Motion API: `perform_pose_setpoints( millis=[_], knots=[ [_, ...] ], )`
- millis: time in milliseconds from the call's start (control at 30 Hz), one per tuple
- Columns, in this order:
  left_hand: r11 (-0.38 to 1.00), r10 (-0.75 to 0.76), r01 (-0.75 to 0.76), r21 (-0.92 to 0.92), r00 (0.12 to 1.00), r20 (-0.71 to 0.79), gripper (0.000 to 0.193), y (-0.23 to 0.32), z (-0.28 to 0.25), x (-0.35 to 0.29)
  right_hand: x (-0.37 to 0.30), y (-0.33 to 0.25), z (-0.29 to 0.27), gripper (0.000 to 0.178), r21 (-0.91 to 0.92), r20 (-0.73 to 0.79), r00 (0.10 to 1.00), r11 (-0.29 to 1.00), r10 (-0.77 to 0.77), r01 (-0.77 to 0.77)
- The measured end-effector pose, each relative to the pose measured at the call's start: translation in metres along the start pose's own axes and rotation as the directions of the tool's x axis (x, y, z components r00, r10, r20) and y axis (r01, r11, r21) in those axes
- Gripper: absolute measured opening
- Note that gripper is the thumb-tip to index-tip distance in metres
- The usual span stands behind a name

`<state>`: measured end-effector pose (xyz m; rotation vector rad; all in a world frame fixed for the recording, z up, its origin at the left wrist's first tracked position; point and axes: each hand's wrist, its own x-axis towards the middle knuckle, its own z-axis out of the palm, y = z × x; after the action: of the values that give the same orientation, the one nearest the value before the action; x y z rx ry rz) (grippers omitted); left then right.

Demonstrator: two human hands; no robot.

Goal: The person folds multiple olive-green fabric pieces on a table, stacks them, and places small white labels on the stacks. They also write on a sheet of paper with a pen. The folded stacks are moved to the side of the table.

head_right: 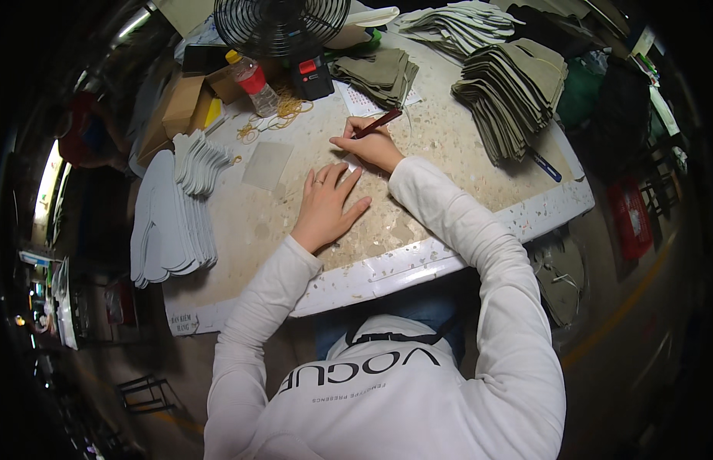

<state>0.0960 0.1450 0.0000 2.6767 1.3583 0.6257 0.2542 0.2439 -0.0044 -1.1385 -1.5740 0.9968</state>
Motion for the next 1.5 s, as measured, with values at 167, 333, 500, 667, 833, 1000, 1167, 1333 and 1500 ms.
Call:
perform_pose_setpoints(
  millis=[167,333,500,667,833,1000,1167,1333,1500],
  knots=[
    [1.000,-0.024,0.024,-0.018,1.000,-0.019,0.059,0.0040,0.0014,0.0026,-0.0050,0.0100,-0.0019,0.035,-0.135,-0.030,0.999,0.990,-0.038,0.033],
    [1.000,-0.014,0.014,-0.015,0.999,-0.034,0.062,0.0067,-0.0001,0.0008,-0.0048,0.0061,0.0012,0.036,-0.194,-0.011,0.997,0.979,-0.070,0.066],
    [1.000,-0.012,0.012,-0.009,0.999,-0.032,0.061,0.0068,-0.0018,0.0007,-0.0049,0.0092,0.0013,0.030,-0.231,-0.019,0.995,0.969,-0.096,0.089],
    [1.000,-0.010,0.010,-0.004,0.999,-0.037,0.059,0.0053,-0.0019,0.0012,-0.0045,0.0112,0.0011,0.028,-0.227,-0.024,0.994,0.969,-0.110,0.102],
    [1.000,-0.017,0.017,-0.005,0.999,-0.028,0.059,0.0056,-0.0029,-0.0004,-0.0049,0.0079,0.0000,0.027,-0.250,-0.002,0.997,0.966,-0.072,0.069],
    [1.000,-0.020,0.020,-0.004,1.000,-0.024,0.059,0.0062,-0.0035,0.0000,-0.0052,0.0075,0.0024,0.025,-0.219,-0.109,0.987,0.972,-0.118,0.092],
    [1.000,-0.021,0.021,-0.003,1.000,-0.013,0.059,0.0061,-0.0036,-0.0002,-0.0054,0.0095,0.0009,0.024,-0.251,-0.077,0.985,0.959,-0.156,0.132],
    [1.000,-0.019,0.019,-0.010,1.000,-0.017,0.059,0.0052,-0.0031,-0.0003,-0.0048,0.0092,0.0000,0.024,-0.235,-0.069,0.987,0.964,-0.147,0.127],
    [1.000,-0.015,0.015,0.002,1.000,-0.019,0.058,0.0050,-0.0016,-0.0003,-0.0066,0.0086,0.0008,0.025,-0.173,-0.053,0.992,0.979,-0.116,0.105]
  ],
)
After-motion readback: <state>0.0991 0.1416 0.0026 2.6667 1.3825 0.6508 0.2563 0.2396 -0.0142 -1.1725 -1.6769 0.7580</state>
